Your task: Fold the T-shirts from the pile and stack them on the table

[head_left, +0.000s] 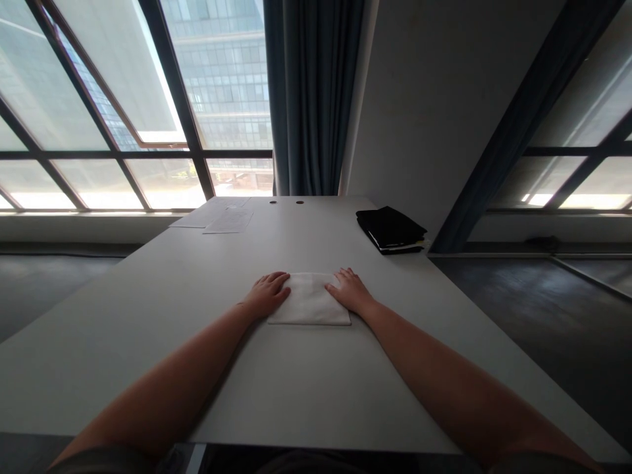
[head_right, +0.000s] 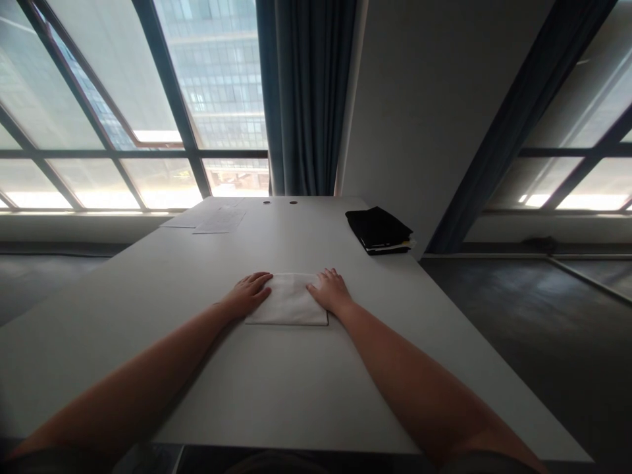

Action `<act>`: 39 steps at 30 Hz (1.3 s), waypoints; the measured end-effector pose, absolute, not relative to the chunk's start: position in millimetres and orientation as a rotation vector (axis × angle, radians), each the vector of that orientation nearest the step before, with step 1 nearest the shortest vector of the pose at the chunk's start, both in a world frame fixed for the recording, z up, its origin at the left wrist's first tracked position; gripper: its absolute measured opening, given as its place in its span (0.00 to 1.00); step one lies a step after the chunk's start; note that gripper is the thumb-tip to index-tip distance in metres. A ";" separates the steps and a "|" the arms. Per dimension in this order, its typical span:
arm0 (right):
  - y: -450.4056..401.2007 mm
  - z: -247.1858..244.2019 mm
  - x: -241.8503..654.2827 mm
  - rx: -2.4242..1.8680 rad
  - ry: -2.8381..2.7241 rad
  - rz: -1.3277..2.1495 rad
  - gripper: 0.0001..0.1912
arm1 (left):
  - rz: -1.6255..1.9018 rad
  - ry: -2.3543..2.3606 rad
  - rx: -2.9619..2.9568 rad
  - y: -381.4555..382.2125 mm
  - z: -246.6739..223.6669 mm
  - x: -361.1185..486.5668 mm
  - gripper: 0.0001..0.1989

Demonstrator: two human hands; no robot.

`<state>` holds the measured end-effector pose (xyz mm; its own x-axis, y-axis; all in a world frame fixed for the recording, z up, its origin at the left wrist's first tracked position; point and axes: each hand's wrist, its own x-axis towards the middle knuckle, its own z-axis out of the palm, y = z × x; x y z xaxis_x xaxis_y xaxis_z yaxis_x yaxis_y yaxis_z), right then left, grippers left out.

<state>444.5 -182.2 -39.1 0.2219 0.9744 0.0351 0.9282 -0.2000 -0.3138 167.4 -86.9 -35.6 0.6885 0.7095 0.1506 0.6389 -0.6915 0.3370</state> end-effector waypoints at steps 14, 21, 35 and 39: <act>-204.5 -26.6 429.3 -1.399 -1.427 0.890 0.31 | 0.567 1.083 2.889 -118.9 -12.7 175.6 0.25; -200.3 -28.2 430.0 -1.316 -1.376 0.981 0.36 | 0.442 1.042 2.757 -120.3 -20.5 199.8 0.24; -208.4 -17.6 435.1 -1.305 -1.264 1.366 0.36 | 0.370 1.179 2.690 -90.8 -24.3 173.2 0.23; -205.6 -22.7 435.7 -1.327 -1.282 1.307 0.39 | 0.321 1.295 2.681 -77.0 -23.1 164.5 0.24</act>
<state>435.7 -205.6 -22.7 -0.0731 0.9903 -0.1177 0.0990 -0.1103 -0.9890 164.5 -77.0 -23.1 0.6052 0.7858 0.1274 0.7544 -0.6172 0.2235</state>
